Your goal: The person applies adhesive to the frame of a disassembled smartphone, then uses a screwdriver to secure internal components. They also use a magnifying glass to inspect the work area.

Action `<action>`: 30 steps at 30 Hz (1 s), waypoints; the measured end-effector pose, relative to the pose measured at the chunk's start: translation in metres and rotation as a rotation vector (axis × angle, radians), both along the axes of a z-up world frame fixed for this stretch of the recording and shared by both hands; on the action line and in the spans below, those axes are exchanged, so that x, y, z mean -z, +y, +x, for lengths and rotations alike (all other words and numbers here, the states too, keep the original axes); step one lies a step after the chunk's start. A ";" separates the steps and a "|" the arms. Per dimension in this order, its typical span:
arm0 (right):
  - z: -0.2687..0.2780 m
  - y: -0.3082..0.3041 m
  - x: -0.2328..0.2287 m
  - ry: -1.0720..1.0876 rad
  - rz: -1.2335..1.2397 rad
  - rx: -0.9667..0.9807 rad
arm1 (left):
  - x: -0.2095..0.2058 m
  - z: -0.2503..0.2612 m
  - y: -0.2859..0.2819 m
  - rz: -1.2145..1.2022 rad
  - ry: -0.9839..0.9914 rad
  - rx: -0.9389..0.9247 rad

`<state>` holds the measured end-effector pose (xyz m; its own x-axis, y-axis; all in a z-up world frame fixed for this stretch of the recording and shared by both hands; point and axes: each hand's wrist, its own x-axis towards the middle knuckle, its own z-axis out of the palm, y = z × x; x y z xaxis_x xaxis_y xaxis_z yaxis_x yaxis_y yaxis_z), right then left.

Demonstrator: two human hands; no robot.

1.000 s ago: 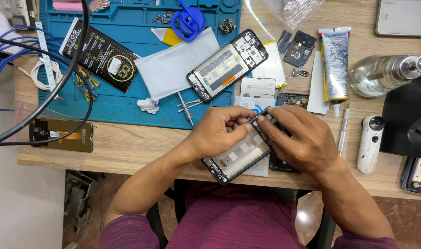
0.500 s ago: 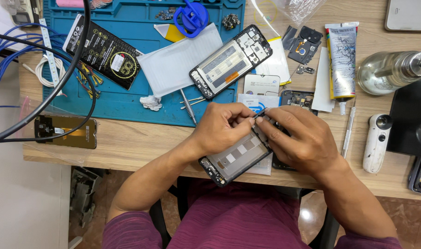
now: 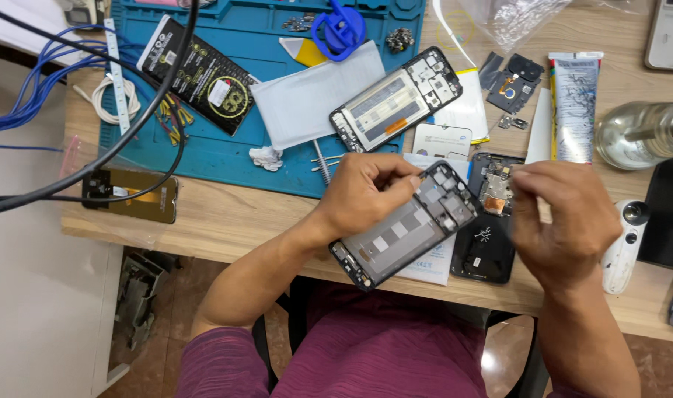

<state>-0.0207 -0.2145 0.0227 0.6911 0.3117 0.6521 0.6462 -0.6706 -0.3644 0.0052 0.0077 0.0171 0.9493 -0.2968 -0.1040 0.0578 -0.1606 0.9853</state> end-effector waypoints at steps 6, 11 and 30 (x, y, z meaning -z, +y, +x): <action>0.006 0.020 -0.002 0.010 0.026 -0.075 | -0.017 0.019 0.050 -0.094 -0.187 -0.263; 0.013 0.080 -0.001 -0.093 -0.158 -0.225 | -0.032 0.021 0.085 -0.132 -0.227 -0.285; 0.020 0.177 -0.014 0.721 -0.317 -0.199 | -0.026 -0.041 0.113 -0.138 -0.190 -0.416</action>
